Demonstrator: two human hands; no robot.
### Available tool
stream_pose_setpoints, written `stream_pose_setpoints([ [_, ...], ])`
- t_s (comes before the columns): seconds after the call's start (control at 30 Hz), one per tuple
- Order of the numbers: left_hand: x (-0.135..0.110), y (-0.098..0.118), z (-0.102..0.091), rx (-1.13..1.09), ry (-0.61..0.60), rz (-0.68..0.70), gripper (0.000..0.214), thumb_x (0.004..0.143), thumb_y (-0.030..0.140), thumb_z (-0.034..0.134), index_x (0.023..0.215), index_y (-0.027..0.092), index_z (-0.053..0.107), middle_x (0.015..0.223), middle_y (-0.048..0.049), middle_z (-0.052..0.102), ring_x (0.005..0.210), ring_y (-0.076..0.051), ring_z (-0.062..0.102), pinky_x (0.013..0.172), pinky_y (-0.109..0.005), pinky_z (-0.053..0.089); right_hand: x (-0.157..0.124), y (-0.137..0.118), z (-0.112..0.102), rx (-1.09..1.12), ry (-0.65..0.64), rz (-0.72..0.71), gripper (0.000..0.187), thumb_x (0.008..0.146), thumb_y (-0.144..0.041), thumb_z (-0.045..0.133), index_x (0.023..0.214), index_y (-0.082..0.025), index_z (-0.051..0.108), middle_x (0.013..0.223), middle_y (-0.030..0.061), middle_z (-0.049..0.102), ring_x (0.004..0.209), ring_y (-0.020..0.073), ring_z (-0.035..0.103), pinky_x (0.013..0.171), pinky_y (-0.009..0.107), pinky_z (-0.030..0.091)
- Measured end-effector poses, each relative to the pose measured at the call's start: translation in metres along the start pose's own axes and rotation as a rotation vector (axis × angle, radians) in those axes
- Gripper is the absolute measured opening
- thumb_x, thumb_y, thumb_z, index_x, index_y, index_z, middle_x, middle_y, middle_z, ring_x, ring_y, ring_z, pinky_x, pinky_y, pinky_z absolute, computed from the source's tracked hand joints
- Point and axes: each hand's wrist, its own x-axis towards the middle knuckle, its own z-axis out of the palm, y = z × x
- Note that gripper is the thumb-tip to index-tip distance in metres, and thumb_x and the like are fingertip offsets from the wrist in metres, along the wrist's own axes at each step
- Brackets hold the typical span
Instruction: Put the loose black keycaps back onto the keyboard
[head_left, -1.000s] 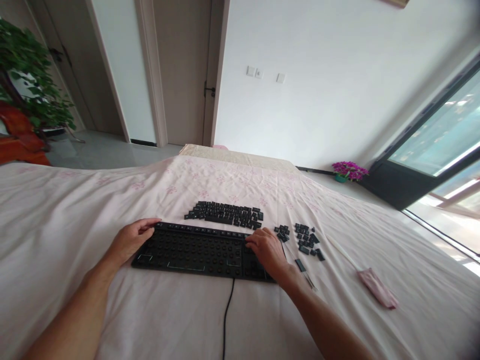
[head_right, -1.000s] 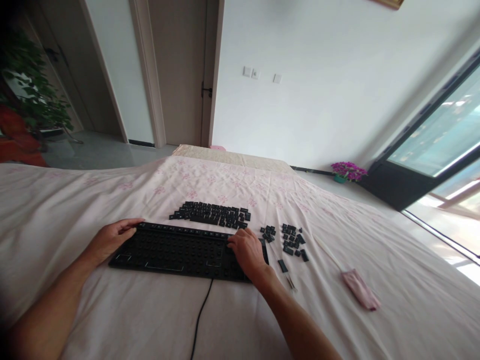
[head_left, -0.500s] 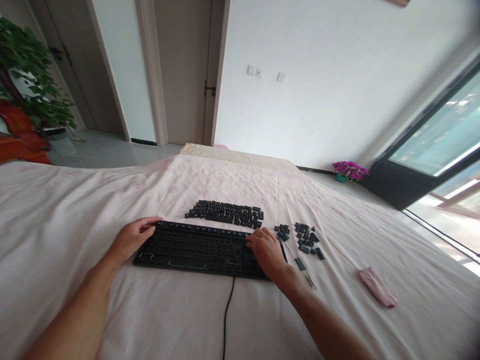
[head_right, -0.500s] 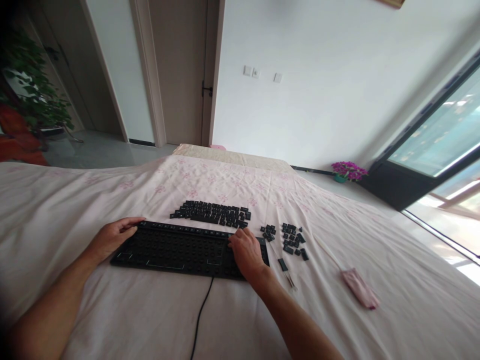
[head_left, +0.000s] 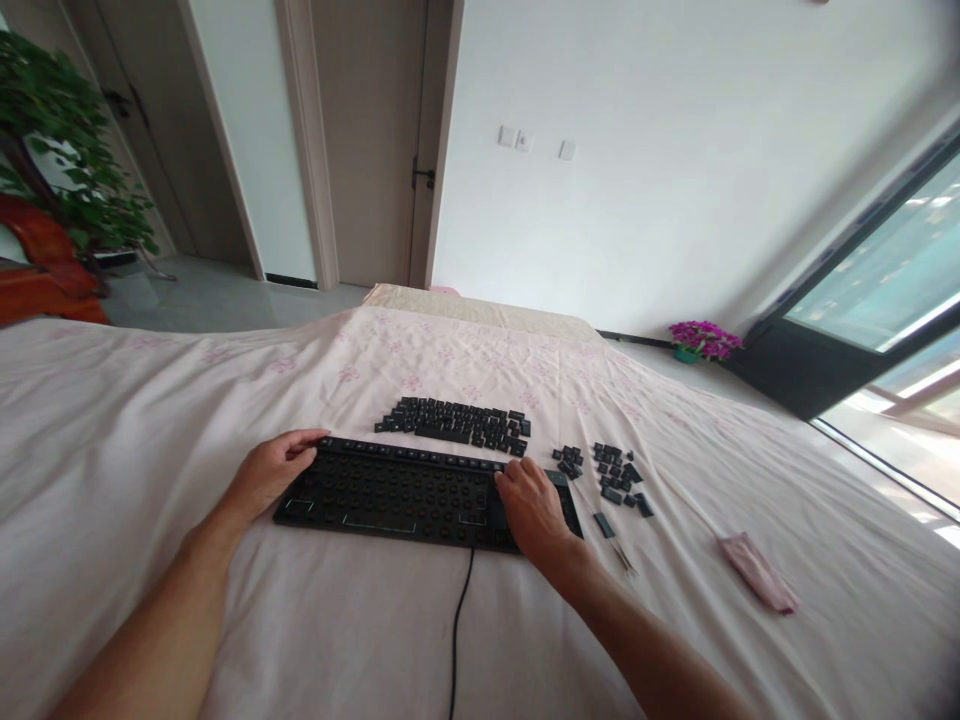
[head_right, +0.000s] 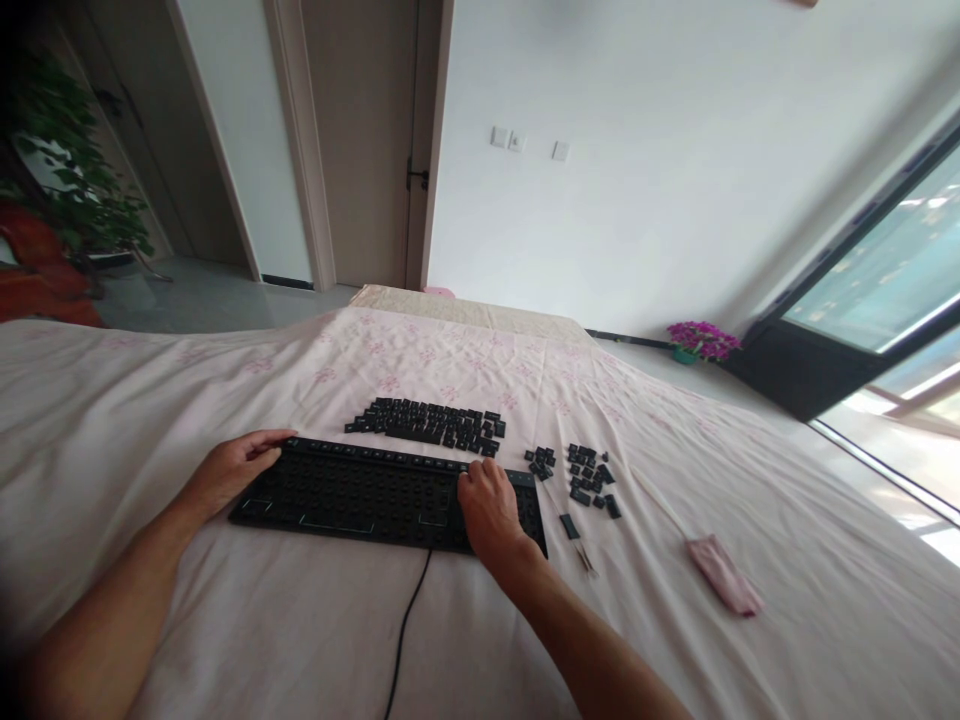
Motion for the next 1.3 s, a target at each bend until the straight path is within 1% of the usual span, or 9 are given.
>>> stream_pose_setpoints([
  [0.2, 0.002, -0.005, 0.0, -0.003, -0.005, 0.006, 0.05, 0.077, 0.042, 0.054, 0.12, 0.018, 0.063, 0.102, -0.0062, 0.072, 0.091, -0.022, 0.067, 0.083, -0.03, 0.051, -0.008, -0.01, 0.001, -0.066, -0.013, -0.073, 0.021, 0.081, -0.011, 0.052, 0.098, -0.01, 0.065, 0.096, 0.0147, 0.059, 0.093, 0.0258, 0.046, 0.079, 0.036, 0.038],
  [0.33, 0.001, -0.003, 0.0, 0.009, 0.0, -0.004, 0.048, 0.077, 0.041, 0.054, 0.119, 0.02, 0.063, 0.1, -0.0047, 0.072, 0.089, -0.02, 0.068, 0.08, -0.028, 0.052, -0.01, 0.002, -0.001, 0.042, -0.014, -0.076, 0.027, 0.08, -0.012, 0.053, 0.103, -0.015, 0.065, 0.096, 0.0105, 0.06, 0.095, 0.0231, 0.047, 0.081, 0.033, 0.037],
  [0.43, 0.0, 0.0, 0.0, 0.001, -0.011, -0.011, 0.049, 0.079, 0.042, 0.053, 0.121, 0.019, 0.062, 0.101, -0.0051, 0.072, 0.089, -0.021, 0.067, 0.079, -0.028, 0.052, -0.007, 0.031, -0.001, 0.187, 0.037, -0.003, 0.031, 0.087, -0.014, 0.044, 0.103, -0.025, 0.068, 0.095, 0.0042, 0.062, 0.093, 0.0176, 0.05, 0.082, 0.028, 0.037],
  [0.53, -0.001, 0.003, 0.0, -0.011, -0.021, -0.026, 0.049, 0.079, 0.042, 0.053, 0.121, 0.018, 0.061, 0.104, -0.006, 0.071, 0.092, -0.021, 0.067, 0.081, -0.029, 0.051, 0.001, 0.077, 0.006, 0.251, 0.109, 0.24, 0.034, 0.092, -0.02, 0.04, 0.109, -0.028, 0.068, 0.102, 0.003, 0.064, 0.095, 0.016, 0.052, 0.081, 0.026, 0.038],
  [0.67, -0.001, 0.005, 0.0, -0.029, -0.027, -0.044, 0.05, 0.078, 0.043, 0.054, 0.121, 0.018, 0.061, 0.105, -0.0064, 0.071, 0.094, -0.023, 0.067, 0.08, -0.03, 0.053, 0.012, 0.136, 0.021, 0.197, 0.037, 0.492, 0.029, 0.087, -0.024, 0.048, 0.102, -0.03, 0.072, 0.106, 0.0032, 0.065, 0.101, 0.021, 0.052, 0.075, 0.028, 0.039],
  [0.77, -0.001, 0.006, 0.0, -0.044, -0.021, -0.037, 0.05, 0.077, 0.043, 0.055, 0.12, 0.018, 0.062, 0.101, -0.0062, 0.072, 0.091, -0.023, 0.067, 0.08, -0.031, 0.053, 0.016, 0.158, 0.029, 0.174, -0.036, 0.495, 0.026, 0.083, -0.023, 0.053, 0.094, -0.031, 0.075, 0.104, 0.0035, 0.066, 0.102, 0.0227, 0.052, 0.075, 0.03, 0.039],
  [0.97, 0.0, 0.001, -0.001, -0.052, -0.028, -0.032, 0.051, 0.076, 0.044, 0.056, 0.12, 0.018, 0.062, 0.099, -0.0057, 0.072, 0.088, -0.022, 0.068, 0.079, -0.03, 0.053, 0.025, 0.164, 0.035, 0.114, -0.104, 0.464, 0.026, 0.082, -0.02, 0.054, 0.092, -0.03, 0.075, 0.105, 0.0059, 0.065, 0.103, 0.0229, 0.051, 0.076, 0.031, 0.038],
  [1.13, 0.002, -0.007, 0.0, -0.047, -0.039, -0.028, 0.052, 0.077, 0.045, 0.057, 0.123, 0.02, 0.06, 0.099, -0.0047, 0.072, 0.088, -0.021, 0.068, 0.078, -0.028, 0.053, 0.038, 0.166, 0.037, 0.07, -0.136, 0.436, 0.018, 0.08, -0.027, 0.059, 0.085, -0.027, 0.076, 0.097, 0.007, 0.066, 0.1, 0.022, 0.051, 0.076, 0.03, 0.036],
  [1.3, 0.001, -0.005, 0.0, -0.062, -0.045, -0.04, 0.053, 0.078, 0.045, 0.056, 0.122, 0.018, 0.06, 0.101, -0.0064, 0.072, 0.09, -0.022, 0.067, 0.08, -0.029, 0.053, 0.044, 0.166, 0.035, 0.037, -0.153, 0.346, 0.014, 0.077, -0.028, 0.063, 0.082, -0.024, 0.076, 0.094, 0.0074, 0.068, 0.097, 0.0215, 0.051, 0.078, 0.029, 0.035],
])
